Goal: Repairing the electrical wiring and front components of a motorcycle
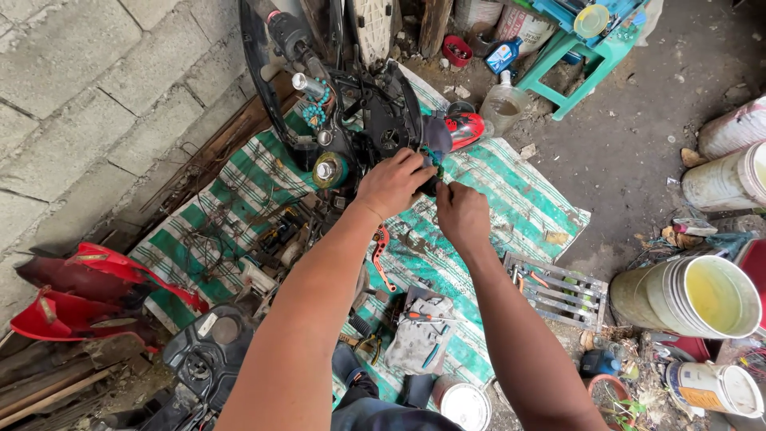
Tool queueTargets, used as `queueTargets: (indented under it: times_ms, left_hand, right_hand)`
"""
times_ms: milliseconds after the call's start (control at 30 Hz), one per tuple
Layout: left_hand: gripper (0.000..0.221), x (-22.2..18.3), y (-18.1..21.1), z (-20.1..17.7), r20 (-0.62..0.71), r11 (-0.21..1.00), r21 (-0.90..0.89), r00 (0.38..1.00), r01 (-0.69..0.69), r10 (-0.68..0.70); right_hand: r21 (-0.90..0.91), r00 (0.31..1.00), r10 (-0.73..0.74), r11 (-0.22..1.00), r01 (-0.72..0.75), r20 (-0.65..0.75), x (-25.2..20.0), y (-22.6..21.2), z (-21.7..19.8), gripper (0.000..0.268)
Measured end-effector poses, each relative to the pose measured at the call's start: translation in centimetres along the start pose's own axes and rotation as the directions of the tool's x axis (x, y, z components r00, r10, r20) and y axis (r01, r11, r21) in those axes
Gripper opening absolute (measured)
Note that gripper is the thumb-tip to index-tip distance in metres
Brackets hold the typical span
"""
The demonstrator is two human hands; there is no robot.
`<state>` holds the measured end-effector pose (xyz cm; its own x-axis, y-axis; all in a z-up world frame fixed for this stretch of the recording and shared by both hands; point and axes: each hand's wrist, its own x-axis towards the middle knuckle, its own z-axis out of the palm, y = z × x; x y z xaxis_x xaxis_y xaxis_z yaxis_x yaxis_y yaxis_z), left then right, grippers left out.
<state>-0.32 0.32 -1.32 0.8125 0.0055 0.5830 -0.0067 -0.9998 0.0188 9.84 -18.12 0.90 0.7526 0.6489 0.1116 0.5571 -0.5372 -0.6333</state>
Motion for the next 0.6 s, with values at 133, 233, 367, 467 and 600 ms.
queueTargets:
  times_ms: [133,233,367,467,600]
  left_hand:
    - [0.057,-0.4,-0.5,1.5,0.036,0.999,0.038,0.999,0.022,-0.023]
    - [0.06,-0.1,-0.7,2.3,0.046,0.999,0.052,0.999,0.011,-0.014]
    - [0.062,-0.4,-0.5,2.8,0.101,0.996,0.094,0.995,0.001,-0.01]
    - [0.057,-0.3,-0.8,3.1,0.124,0.995,0.098,0.992,-0.005,-0.008]
    - [0.051,-0.5,-1.1,3.5,0.138,0.996,0.089,0.99,-0.003,-0.009]
  right_hand:
    - [0.009,0.996,0.07,0.997,-0.07,0.047,1.1,-0.9,-0.2,0.051]
    - [0.043,0.991,0.099,0.994,-0.103,0.094,1.1,-0.5,-0.2,0.053]
    - [0.328,0.967,0.165,0.918,-0.222,0.192,0.7,0.3,0.3,0.051]
    - [0.407,0.95,0.212,0.866,-0.291,0.23,1.3,1.2,1.2,0.05]
    - [0.472,0.935,0.249,0.812,-0.344,0.253,1.1,1.0,1.2,0.05]
